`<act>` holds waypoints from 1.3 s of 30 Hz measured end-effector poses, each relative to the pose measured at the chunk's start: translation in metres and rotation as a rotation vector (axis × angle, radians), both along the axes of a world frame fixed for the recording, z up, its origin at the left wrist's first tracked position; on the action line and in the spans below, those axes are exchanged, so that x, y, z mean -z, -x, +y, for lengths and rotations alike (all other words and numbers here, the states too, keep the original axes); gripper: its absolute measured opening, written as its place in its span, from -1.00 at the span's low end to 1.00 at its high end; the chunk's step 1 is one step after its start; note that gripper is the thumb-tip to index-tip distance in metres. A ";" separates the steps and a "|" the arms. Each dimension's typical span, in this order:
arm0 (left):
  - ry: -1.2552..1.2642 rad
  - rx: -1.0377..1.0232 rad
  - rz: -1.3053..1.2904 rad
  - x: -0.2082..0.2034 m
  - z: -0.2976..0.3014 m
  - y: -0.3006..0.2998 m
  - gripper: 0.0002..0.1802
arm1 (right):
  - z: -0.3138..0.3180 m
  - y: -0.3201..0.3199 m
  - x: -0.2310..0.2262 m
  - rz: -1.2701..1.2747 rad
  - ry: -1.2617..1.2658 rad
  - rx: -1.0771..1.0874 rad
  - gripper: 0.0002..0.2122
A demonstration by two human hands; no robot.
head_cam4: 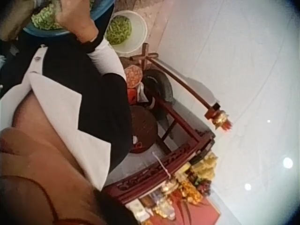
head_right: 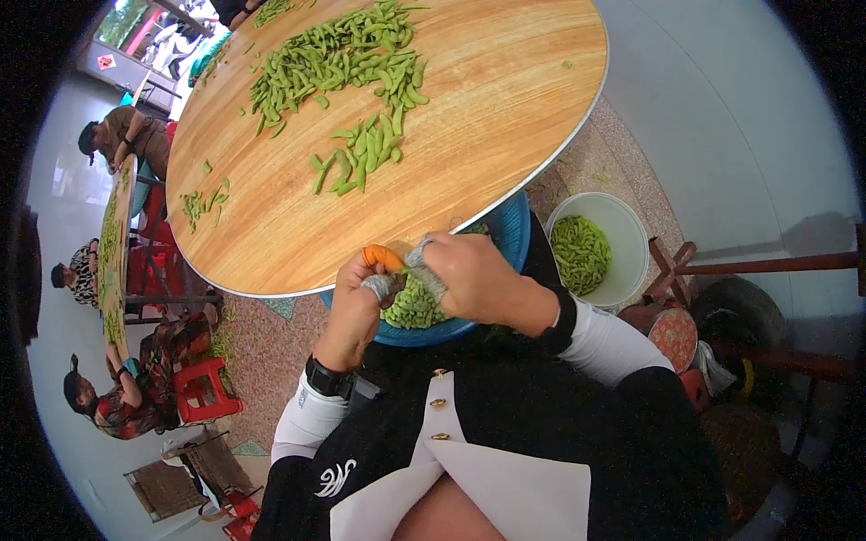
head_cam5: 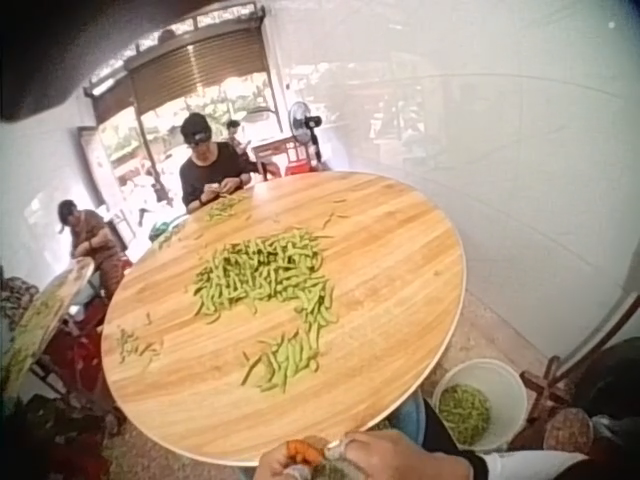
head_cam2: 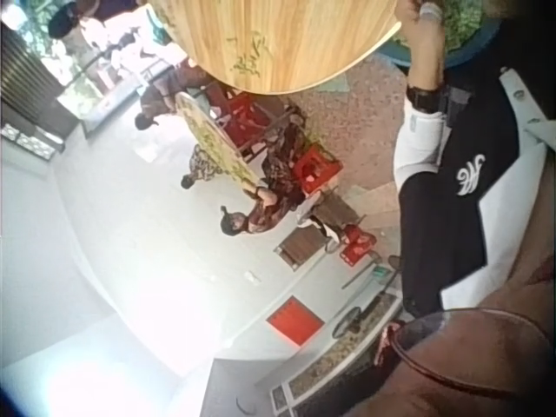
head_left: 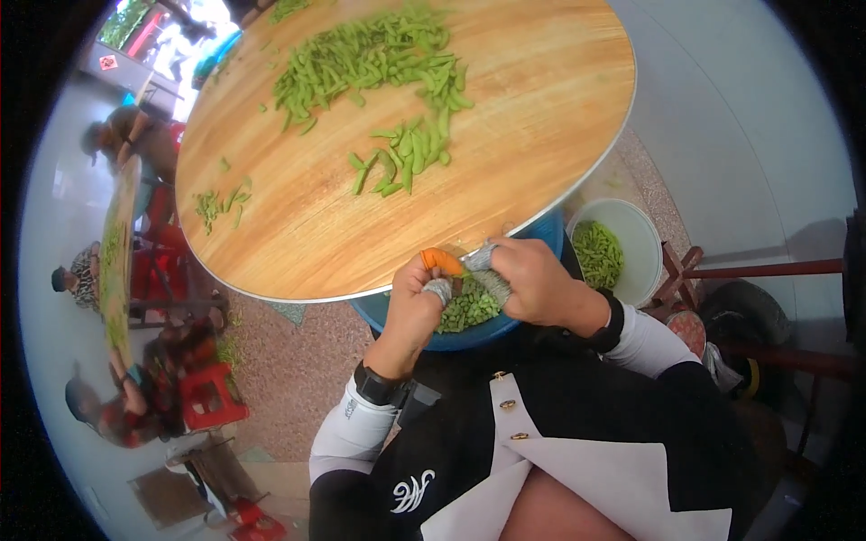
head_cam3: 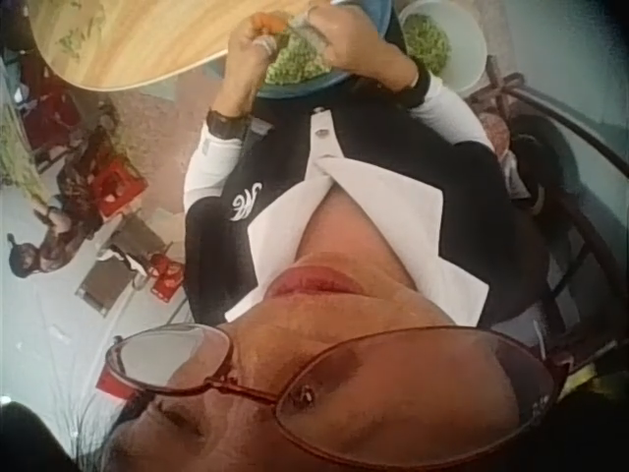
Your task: Peeling soybeans from their pods by hand and collecting them in a bucket.
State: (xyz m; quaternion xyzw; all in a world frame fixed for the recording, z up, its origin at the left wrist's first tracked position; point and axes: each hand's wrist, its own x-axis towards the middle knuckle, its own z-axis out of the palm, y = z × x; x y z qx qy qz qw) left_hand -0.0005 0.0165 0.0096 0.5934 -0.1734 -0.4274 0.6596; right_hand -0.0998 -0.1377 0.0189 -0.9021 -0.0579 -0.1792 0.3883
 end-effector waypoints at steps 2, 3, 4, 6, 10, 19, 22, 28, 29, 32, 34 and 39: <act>-0.036 0.052 -0.348 0.001 0.000 0.010 -0.76 | -0.011 0.009 0.009 0.040 -0.071 0.093 -0.89; -0.066 0.077 -0.491 0.000 0.004 0.013 -0.72 | -0.020 0.015 0.008 0.110 -0.059 0.118 -0.88; -0.207 0.241 -0.683 -0.012 0.007 0.009 -0.63 | -0.032 0.025 0.006 0.181 -0.045 0.147 -0.86; -0.080 0.348 -1.031 -0.013 0.010 0.009 -0.63 | -0.061 0.046 0.007 0.356 0.102 0.185 -0.83; -0.029 0.318 -1.205 -0.026 0.004 -0.002 -0.74 | -0.113 0.102 0.038 0.460 0.280 0.537 -0.88; -0.174 0.209 -0.755 -0.039 -0.002 -0.043 -0.83 | -0.103 0.085 0.027 0.368 -0.102 0.447 -0.90; -0.175 0.311 -0.859 -0.032 -0.002 -0.040 -0.82 | -0.085 0.068 0.013 0.336 -0.223 0.400 -0.91; -0.425 -0.126 -1.279 -0.022 -0.022 -0.085 -0.80 | -0.064 0.044 0.006 0.297 -0.498 0.271 -0.86; -0.434 -0.078 -1.389 -0.017 -0.021 -0.095 -0.79 | -0.059 0.039 0.003 0.330 -0.580 0.232 -0.85; -0.423 -0.020 -1.498 -0.017 -0.023 -0.099 -0.79 | -0.048 0.022 0.000 0.236 -0.568 0.188 -0.87; -0.407 -0.015 -1.496 -0.015 -0.022 -0.097 -0.80 | -0.040 0.008 -0.004 0.202 -0.572 0.162 -0.86; 0.054 -0.133 -0.032 -0.029 -0.016 -0.054 -0.89 | -0.019 -0.020 -0.009 0.227 -0.802 0.064 -0.88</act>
